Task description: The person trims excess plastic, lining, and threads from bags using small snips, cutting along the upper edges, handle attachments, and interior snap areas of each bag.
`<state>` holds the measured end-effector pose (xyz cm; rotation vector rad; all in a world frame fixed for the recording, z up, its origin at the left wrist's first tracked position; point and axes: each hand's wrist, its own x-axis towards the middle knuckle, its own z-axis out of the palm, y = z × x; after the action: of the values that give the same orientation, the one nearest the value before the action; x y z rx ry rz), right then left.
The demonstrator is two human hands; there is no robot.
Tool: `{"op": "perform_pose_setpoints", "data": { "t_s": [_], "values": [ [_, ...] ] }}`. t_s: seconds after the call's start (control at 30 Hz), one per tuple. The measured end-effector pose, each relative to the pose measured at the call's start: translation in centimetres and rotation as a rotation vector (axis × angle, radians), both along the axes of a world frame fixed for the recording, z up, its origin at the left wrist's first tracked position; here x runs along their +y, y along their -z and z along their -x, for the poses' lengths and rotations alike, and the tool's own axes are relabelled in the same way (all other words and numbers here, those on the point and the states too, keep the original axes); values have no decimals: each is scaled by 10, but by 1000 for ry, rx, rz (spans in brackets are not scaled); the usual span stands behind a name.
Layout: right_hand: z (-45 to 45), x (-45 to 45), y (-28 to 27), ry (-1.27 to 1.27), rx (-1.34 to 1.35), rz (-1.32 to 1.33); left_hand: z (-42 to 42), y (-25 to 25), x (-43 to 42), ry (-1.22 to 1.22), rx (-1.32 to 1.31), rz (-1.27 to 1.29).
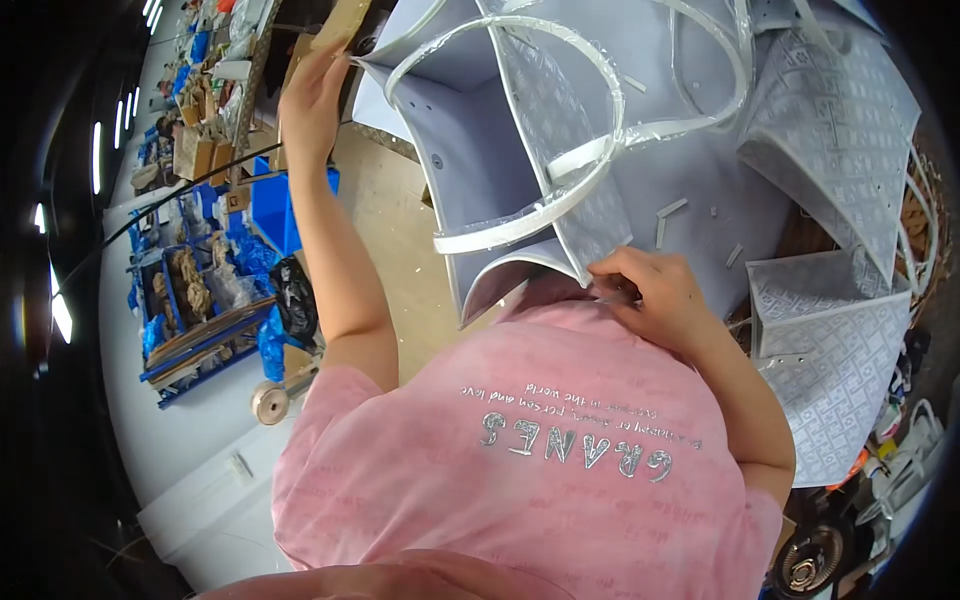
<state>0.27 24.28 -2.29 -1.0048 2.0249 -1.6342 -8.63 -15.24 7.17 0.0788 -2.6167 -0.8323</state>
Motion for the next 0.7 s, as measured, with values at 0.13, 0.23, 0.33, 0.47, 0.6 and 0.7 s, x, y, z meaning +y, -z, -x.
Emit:
{"op": "perform_pose_setpoints", "data": {
  "t_s": [0.13,0.23,0.33,0.47,0.6,0.7],
  "values": [
    [26,22,-32,-136,-106,-357,50,-9,37,118,-112,-73],
    [49,44,-62,-167,-116,-587,74,-4,25,188,-187,25],
    [70,55,-95,-117,-97,-743,89,-7,7,224,-180,68],
    [92,47,-123,9,111,-590,108,7,17,227,-245,-153],
    [86,38,-134,201,-443,-98,107,3,62,135,-254,118],
    [77,11,-148,-100,-513,252,116,24,67,105,-303,281]
  ]
}}
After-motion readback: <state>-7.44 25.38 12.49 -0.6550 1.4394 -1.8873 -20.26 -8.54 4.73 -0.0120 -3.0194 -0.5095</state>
